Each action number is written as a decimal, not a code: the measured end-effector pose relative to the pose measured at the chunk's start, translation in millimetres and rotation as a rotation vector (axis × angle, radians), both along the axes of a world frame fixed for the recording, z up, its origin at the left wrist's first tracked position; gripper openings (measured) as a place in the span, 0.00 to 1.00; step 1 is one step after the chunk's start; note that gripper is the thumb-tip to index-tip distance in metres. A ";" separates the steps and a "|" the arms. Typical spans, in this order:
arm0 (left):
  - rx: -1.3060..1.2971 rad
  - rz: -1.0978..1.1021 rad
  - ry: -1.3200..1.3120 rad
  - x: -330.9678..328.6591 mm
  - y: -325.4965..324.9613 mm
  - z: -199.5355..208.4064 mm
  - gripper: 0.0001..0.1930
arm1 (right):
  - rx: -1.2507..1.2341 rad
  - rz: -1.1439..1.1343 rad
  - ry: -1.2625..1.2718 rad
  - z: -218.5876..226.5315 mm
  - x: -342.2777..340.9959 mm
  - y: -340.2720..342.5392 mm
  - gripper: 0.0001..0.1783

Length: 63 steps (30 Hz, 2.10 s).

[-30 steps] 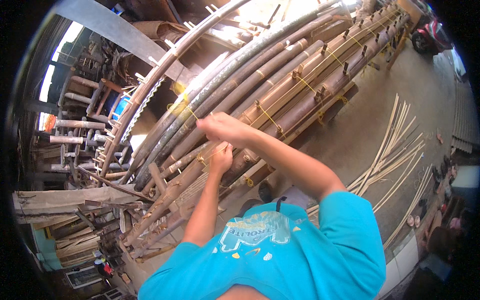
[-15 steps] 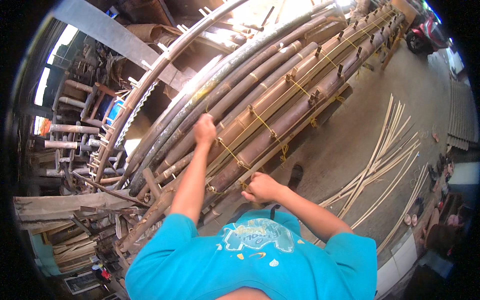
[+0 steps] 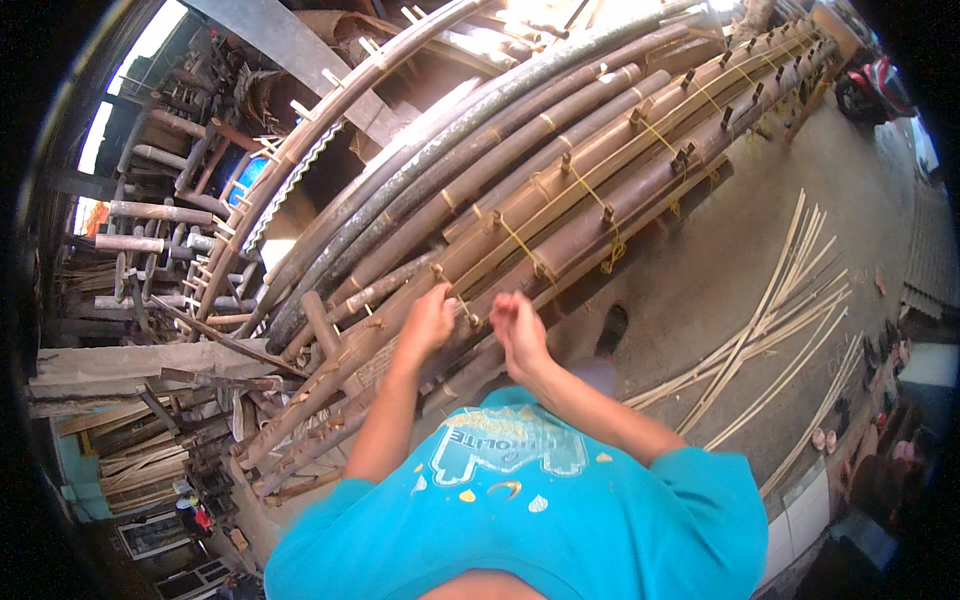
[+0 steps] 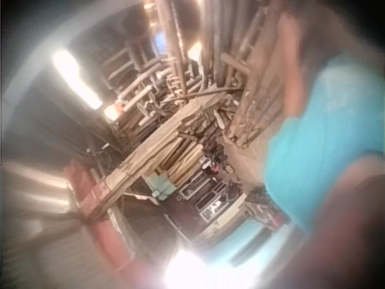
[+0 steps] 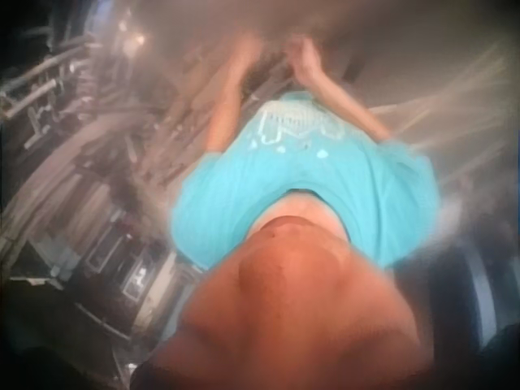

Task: The person repeatedly picks up thin bamboo sticks and ties them to a horizontal bamboo rack using yellow string. The person also briefly retrieves a knife from a nearby doorway and returns to continue tying.

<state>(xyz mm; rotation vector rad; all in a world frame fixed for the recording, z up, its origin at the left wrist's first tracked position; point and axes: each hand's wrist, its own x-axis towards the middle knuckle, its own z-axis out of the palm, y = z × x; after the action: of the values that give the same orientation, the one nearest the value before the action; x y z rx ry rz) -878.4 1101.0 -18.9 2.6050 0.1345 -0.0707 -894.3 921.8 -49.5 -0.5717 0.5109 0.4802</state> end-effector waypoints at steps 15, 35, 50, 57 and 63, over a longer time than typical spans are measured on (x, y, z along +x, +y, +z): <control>-0.284 0.053 0.040 3.1 17.0 -21.5 0.16 | -0.924 0.929 -1.057 45.6 132.6 91.5 0.25; 0.236 -0.220 0.331 164.7 85.1 -72.4 0.22 | -1.167 0.304 -1.628 21.2 -20.8 -65.0 0.11; -0.238 -0.945 0.367 109.3 -538.3 -121.6 0.14 | -1.293 -0.211 0.168 -322.8 -46.8 -528.7 0.12; 0.213 -1.266 0.993 -64.3 -680.8 -359.8 0.33 | -1.221 -0.168 0.849 -624.1 -105.1 -758.6 0.11; 0.555 -1.326 0.875 -74.9 -771.4 -380.4 0.32 | -1.338 -0.211 1.229 -798.7 -154.7 -860.3 0.18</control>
<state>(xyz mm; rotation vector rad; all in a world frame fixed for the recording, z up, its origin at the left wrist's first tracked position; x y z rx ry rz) -953.3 329.6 -399.4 2.4310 -1.4219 -1.7853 -1049.0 61.5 -848.2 -1.4587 2.1176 0.1702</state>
